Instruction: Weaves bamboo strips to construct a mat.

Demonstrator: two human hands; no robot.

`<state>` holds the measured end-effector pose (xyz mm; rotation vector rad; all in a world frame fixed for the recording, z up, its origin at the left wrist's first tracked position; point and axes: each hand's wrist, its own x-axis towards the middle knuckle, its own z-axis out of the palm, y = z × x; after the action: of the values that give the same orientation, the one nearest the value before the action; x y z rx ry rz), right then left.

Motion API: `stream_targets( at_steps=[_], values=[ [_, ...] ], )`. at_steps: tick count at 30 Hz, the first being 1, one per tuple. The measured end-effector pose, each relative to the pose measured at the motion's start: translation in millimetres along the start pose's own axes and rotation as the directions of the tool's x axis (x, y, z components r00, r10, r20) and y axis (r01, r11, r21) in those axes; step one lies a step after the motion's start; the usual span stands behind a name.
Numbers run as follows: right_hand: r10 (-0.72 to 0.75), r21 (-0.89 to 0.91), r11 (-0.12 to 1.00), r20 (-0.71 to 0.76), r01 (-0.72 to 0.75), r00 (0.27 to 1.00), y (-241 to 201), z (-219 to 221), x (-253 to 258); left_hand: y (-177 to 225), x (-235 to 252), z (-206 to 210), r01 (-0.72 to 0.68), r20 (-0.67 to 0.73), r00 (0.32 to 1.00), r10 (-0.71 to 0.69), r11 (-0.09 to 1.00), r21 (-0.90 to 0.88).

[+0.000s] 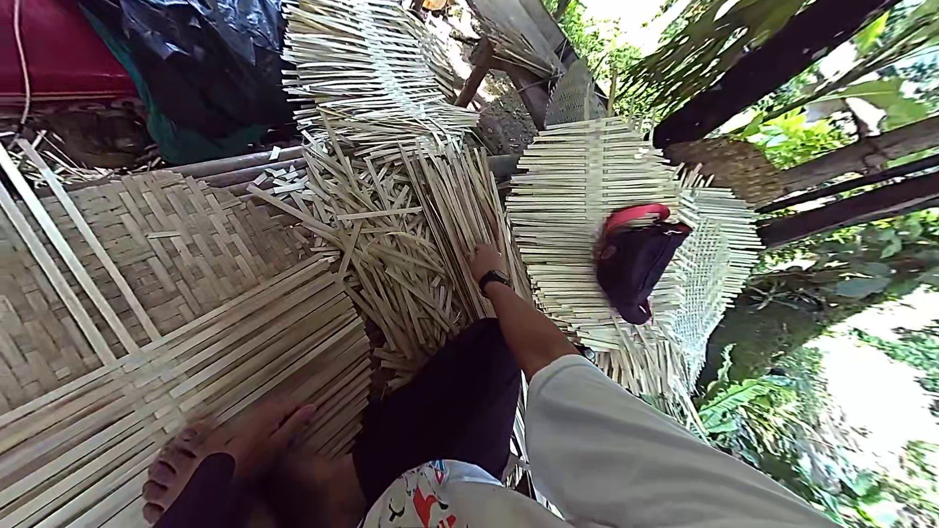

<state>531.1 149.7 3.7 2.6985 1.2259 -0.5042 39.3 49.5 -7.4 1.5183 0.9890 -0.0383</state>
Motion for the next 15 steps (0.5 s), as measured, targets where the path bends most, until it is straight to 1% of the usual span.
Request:
stream_targets(
  at_steps=[3,5,8,10,13,15],
  values=[
    [-0.020,0.089,0.996,-0.040,0.023,0.999,5.0,-0.5,0.4,1.9,-1.3,-0.8,0.019,0.003,1.000,-0.019,1.000,0.001],
    [-0.021,0.190,0.981,-0.057,0.032,0.998,7.4,-3.4,-2.6,1.7,-2.3,-1.8,0.023,0.004,1.000,-0.023,1.000,0.007],
    [0.022,0.414,0.910,-0.074,0.011,0.997,12.0,-5.9,-5.0,-0.1,-1.8,0.2,0.023,-0.007,1.000,-0.023,1.000,-0.007],
    [0.046,0.514,0.858,-0.078,0.000,0.996,17.4,-4.3,-0.7,-11.3,2.2,3.9,0.003,-0.014,1.000,-0.003,1.000,-0.013],
    [0.053,0.526,0.850,-0.091,0.003,0.994,20.9,-6.9,0.5,-23.8,5.6,7.8,-0.030,-0.031,0.999,0.029,0.999,-0.026],
    [0.060,0.517,0.856,-0.137,0.019,0.989,22.7,-8.0,0.4,-42.5,8.7,18.7,-0.066,-0.118,0.991,0.060,0.997,-0.049]
  ],
)
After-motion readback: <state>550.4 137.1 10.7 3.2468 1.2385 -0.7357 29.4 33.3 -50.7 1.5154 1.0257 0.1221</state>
